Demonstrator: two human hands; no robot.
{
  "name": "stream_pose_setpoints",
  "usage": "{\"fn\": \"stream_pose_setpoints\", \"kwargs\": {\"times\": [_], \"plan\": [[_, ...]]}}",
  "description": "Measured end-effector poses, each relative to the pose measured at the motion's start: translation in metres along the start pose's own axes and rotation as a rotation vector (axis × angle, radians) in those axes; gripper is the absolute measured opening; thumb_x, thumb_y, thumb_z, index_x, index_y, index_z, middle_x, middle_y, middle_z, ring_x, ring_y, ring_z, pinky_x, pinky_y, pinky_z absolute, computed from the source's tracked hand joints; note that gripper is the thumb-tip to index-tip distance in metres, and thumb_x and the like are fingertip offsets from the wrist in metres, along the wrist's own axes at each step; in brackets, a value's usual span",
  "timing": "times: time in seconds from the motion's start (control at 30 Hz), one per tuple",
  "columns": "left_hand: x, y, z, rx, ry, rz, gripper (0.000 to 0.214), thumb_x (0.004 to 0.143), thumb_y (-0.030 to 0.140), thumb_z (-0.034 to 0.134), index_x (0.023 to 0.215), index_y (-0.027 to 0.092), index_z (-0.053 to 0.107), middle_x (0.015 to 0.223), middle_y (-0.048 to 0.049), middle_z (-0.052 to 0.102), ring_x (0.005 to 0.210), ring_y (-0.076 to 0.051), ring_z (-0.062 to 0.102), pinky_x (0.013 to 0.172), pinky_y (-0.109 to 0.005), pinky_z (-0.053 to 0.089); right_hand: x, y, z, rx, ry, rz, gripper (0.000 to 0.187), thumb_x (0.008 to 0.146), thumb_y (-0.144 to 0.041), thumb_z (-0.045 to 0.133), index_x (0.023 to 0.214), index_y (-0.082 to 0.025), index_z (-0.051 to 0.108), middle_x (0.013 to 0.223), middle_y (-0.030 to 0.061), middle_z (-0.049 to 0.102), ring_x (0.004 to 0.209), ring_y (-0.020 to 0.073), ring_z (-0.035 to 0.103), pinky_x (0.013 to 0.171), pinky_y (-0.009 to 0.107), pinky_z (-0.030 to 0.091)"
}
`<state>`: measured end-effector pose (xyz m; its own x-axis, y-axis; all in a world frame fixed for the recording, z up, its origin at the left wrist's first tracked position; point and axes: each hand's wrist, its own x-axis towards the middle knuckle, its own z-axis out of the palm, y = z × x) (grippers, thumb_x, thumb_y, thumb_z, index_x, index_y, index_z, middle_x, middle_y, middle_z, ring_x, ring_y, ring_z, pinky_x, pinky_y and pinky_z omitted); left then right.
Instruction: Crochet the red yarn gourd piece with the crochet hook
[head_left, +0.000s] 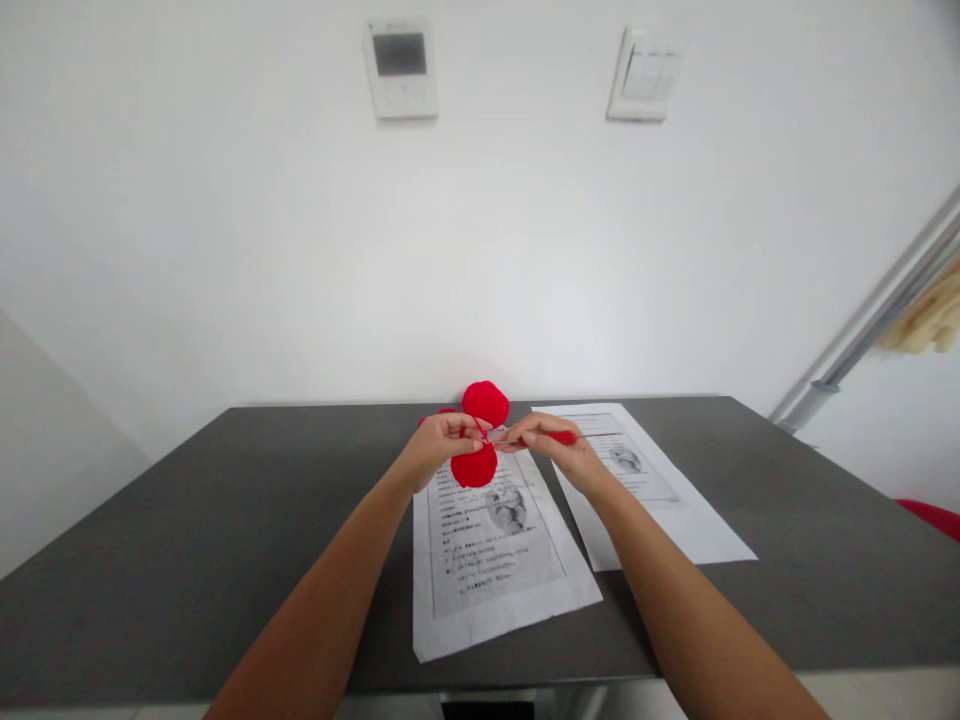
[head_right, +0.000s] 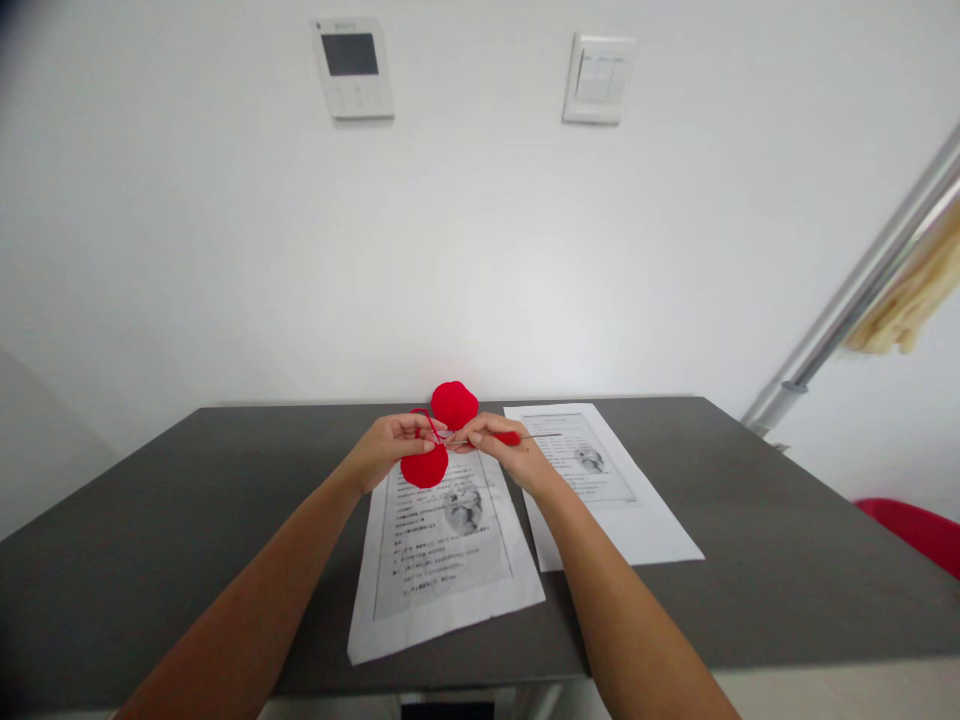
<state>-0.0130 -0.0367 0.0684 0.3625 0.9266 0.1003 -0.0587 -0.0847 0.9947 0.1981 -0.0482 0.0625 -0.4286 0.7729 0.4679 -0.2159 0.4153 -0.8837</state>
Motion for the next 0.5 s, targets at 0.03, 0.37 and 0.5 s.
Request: {"fn": "stream_pose_setpoints", "kwargs": {"times": [0.03,0.37,0.5], "plan": [[-0.0002,0.0003,0.0004,0.003,0.0,0.0,0.029,0.059,0.02,0.076,0.087,0.014,0.072,0.073,-0.0026,0.066,0.07,-0.014,0.058,0.072,-0.028,0.041,-0.0001,-0.0004,0.0,-0.008,-0.003,-0.008,0.018,0.085,-0.034,0.061,0.086,-0.02,0.071,0.09,0.0051,0.073,0.089,0.019,0.069,0.085,0.037,0.055],[-0.0002,0.0011,0.0008,0.051,0.011,0.015,0.027,0.059,0.02,0.074,0.085,0.014,0.071,0.076,-0.0048,0.069,0.072,-0.016,0.059,0.073,-0.03,0.043,-0.0012,-0.0039,-0.0014,-0.198,-0.046,-0.038,0.02,0.088,-0.034,0.056,0.088,-0.021,0.071,0.09,0.0047,0.07,0.088,0.0186,0.066,0.085,0.037,0.053],[0.0004,0.0006,0.001,0.105,0.049,0.04,0.029,0.058,0.018,0.073,0.087,0.014,0.071,0.07,-0.0022,0.066,0.068,-0.014,0.059,0.07,-0.028,0.044,-0.001,-0.0034,0.0002,-0.309,-0.057,-0.05,0.02,0.09,-0.032,0.053,0.09,-0.021,0.07,0.09,0.005,0.07,0.089,0.0188,0.065,0.086,0.037,0.051]]}}
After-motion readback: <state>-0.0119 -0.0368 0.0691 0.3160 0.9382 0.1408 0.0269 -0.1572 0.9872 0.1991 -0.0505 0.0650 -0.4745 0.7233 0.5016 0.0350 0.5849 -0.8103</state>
